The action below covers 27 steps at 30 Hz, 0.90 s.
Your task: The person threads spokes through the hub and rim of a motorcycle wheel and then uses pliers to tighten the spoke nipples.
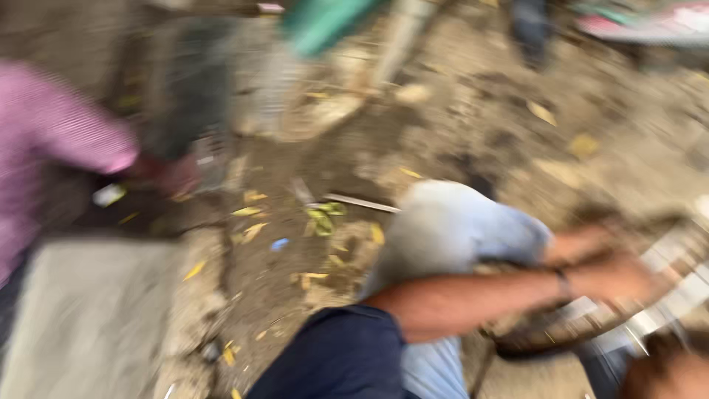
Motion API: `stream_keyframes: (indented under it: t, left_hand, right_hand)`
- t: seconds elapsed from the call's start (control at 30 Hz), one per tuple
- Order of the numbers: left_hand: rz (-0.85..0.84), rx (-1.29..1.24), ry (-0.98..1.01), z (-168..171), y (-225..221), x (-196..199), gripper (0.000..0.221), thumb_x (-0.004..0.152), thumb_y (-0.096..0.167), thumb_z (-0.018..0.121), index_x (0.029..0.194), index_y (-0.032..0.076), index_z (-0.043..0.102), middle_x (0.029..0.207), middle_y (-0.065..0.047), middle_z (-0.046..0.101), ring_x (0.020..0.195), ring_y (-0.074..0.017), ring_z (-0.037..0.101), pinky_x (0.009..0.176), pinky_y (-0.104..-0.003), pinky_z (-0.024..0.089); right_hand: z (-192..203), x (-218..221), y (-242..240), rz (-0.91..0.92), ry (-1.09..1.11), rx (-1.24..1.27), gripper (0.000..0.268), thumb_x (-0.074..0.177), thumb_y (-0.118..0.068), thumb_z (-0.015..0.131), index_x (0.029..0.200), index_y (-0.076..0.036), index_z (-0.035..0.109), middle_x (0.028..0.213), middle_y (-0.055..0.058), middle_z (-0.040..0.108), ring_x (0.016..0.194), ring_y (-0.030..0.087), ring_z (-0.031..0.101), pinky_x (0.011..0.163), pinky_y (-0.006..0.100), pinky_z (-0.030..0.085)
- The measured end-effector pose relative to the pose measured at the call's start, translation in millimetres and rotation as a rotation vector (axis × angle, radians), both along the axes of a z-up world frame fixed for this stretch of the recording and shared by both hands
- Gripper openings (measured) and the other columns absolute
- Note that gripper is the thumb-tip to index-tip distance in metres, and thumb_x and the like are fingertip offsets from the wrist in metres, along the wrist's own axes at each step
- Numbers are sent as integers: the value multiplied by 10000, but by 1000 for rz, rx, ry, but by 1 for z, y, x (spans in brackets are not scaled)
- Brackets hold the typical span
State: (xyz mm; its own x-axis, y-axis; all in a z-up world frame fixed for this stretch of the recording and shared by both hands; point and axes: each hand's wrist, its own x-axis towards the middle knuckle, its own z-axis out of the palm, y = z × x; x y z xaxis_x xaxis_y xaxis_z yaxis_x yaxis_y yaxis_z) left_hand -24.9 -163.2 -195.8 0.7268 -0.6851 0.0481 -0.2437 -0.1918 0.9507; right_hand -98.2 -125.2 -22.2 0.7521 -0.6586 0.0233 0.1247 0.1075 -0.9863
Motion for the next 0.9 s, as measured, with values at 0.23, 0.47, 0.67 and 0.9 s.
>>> stream_keyframes:
  t: [0.23,0.47,0.67,0.9]
  left_hand:
    - [54,150,359,65,67,2,621,1050,509,524,982,-61,761,842,-237,740,731,-351,763,693,-451,655]
    - [360,-329,-488,117,93,6,644,1042,478,577,1272,-122,629,1223,-386,645,1215,-439,550,1075,-394,348]
    - [151,64,273,136,95,-12,638,983,512,573,947,-119,658,814,-300,697,827,-376,743,754,-481,582]
    - [157,75,225,129,83,-17,675,988,553,497,822,-82,658,730,-313,674,746,-410,713,715,-502,536]
  right_hand:
    - [0,-58,-22,-264,-1,148,188,1149,-70,458,1165,3,631,780,27,526,571,144,476,486,321,382]
    - [-1,-60,1,-192,-28,174,157,1149,-6,456,1222,24,591,824,45,574,648,125,528,600,270,463]
    - [26,-46,-24,-288,85,88,163,1144,-69,466,1188,-8,610,708,26,549,528,124,475,466,279,387]
    - [-13,-18,-86,-416,65,66,238,1057,6,433,1178,19,638,713,27,512,581,118,471,492,289,351]
